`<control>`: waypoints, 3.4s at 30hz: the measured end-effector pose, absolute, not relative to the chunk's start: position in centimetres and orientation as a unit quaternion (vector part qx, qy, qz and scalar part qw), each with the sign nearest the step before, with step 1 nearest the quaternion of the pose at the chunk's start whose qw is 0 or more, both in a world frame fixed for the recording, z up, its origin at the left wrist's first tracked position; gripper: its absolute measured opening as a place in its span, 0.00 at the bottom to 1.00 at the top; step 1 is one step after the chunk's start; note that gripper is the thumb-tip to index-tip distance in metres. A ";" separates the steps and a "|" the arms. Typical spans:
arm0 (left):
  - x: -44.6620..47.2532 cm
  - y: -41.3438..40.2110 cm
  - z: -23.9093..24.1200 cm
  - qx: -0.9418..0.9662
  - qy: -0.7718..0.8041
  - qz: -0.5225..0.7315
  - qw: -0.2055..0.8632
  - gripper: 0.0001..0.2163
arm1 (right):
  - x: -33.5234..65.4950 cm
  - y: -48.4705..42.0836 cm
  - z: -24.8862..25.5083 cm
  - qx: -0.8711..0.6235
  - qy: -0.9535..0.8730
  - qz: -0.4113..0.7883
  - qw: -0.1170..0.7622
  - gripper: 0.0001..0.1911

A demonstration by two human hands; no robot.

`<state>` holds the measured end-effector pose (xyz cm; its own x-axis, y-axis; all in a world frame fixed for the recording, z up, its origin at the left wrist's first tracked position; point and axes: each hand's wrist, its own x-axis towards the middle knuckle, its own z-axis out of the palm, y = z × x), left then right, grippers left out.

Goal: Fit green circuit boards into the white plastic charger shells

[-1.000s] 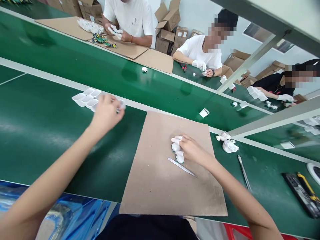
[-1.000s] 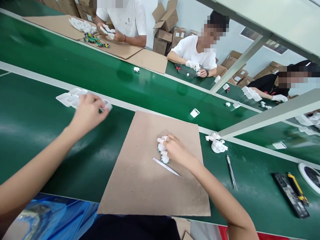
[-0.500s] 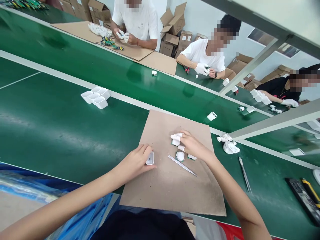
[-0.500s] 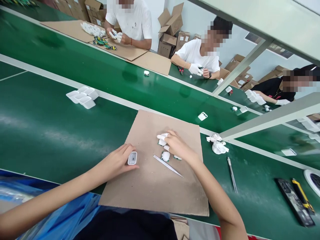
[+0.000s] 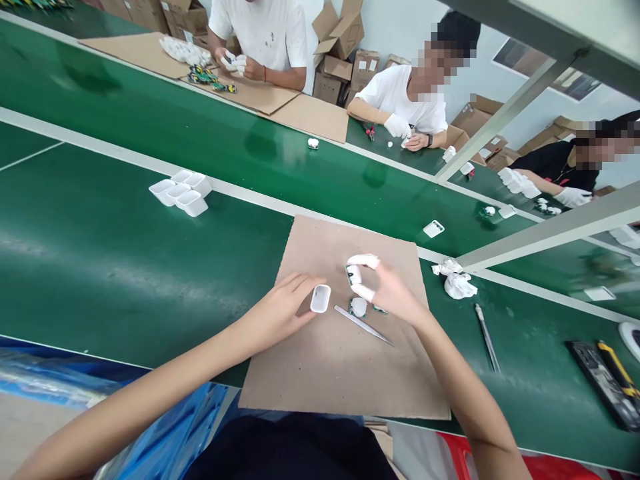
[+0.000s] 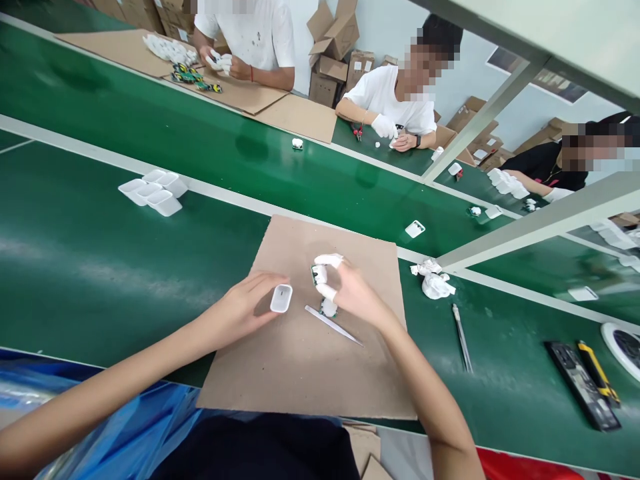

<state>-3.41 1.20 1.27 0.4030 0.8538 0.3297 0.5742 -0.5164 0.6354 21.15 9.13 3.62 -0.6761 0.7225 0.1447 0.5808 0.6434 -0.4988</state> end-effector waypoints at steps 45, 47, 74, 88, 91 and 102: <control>1.2 -0.8 -0.5 0.727 0.316 0.439 0.423 0.25 | 20.7 0.1 1.8 -0.250 -0.775 0.304 0.495 0.29; 1.3 -0.8 -0.5 0.723 0.319 0.440 0.427 0.24 | 20.6 0.1 2.0 -0.242 -0.780 0.291 0.498 0.30; 1.3 -1.0 -1.3 0.700 0.371 0.428 0.435 0.26 | 20.0 0.5 0.9 -0.272 -0.792 0.231 0.496 0.31; 1.2 -0.2 -0.6 0.640 0.379 0.424 0.517 0.25 | 21.6 1.6 1.9 -0.264 -0.840 0.235 0.411 0.28; 1.0 -0.1 -0.8 0.638 0.379 0.425 0.519 0.26 | 21.8 1.8 1.9 -0.253 -0.843 0.251 0.403 0.26; 0.8 0.0 -0.8 0.698 0.371 0.442 0.424 0.26 | 21.7 1.7 0.6 -0.243 -0.864 0.218 0.383 0.23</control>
<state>0.78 -0.01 -0.80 0.3340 0.8923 0.3038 0.1427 -0.3664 0.9194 21.73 1.69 0.60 -0.5888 0.5875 0.5551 0.2536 0.7863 -0.5633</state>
